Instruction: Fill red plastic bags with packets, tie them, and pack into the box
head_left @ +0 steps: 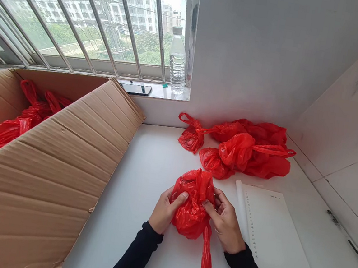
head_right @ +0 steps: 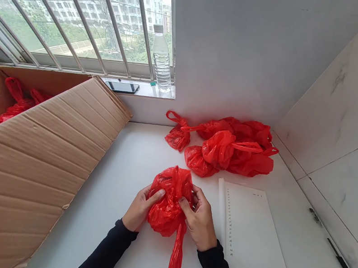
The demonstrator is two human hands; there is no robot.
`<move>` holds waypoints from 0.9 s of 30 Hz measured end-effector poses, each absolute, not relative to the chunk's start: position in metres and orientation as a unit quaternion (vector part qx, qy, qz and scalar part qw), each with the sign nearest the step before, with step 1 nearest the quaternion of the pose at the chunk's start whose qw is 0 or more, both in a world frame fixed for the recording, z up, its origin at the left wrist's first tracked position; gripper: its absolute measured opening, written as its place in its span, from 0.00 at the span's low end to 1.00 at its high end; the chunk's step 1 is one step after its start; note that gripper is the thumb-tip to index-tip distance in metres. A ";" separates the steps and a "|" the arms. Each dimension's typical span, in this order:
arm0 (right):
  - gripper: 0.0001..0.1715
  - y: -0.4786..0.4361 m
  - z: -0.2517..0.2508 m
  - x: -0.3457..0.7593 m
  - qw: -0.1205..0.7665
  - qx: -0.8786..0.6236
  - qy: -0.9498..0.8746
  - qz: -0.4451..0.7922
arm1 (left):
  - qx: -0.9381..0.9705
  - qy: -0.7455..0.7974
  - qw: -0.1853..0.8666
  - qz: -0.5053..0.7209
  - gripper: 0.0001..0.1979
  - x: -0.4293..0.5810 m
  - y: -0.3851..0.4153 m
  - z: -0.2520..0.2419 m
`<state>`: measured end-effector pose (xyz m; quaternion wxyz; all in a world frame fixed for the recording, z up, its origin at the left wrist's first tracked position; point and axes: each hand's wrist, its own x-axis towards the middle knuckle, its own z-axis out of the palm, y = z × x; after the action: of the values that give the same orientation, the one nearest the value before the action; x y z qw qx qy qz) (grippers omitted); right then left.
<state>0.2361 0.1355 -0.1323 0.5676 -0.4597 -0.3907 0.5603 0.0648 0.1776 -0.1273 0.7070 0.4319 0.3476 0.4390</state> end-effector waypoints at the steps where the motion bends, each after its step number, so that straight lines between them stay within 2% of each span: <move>1: 0.24 0.136 -0.133 0.238 0.575 -0.463 -0.382 0.556 | 0.433 0.343 0.713 0.431 0.20 0.065 0.177 -0.126; 8: 0.20 0.136 -0.139 0.244 0.613 -0.469 -0.331 0.543 | 0.458 0.324 0.719 0.411 0.24 0.065 0.176 -0.123; 13: 0.19 0.135 -0.129 0.239 0.602 -0.455 -0.358 0.550 | 0.455 0.335 0.693 0.449 0.19 0.065 0.179 -0.131; 20: 0.17 0.135 -0.127 0.238 0.592 -0.454 -0.384 0.544 | 0.449 0.335 0.687 0.463 0.17 0.064 0.180 -0.131; 27: 0.17 0.136 -0.130 0.240 0.605 -0.455 -0.348 0.553 | 0.467 0.315 0.713 0.417 0.23 0.067 0.177 -0.125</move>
<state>0.2399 0.1360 -0.1296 0.6054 -0.4549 -0.3482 0.5526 0.0666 0.1770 -0.1251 0.7133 0.4670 0.3146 0.4173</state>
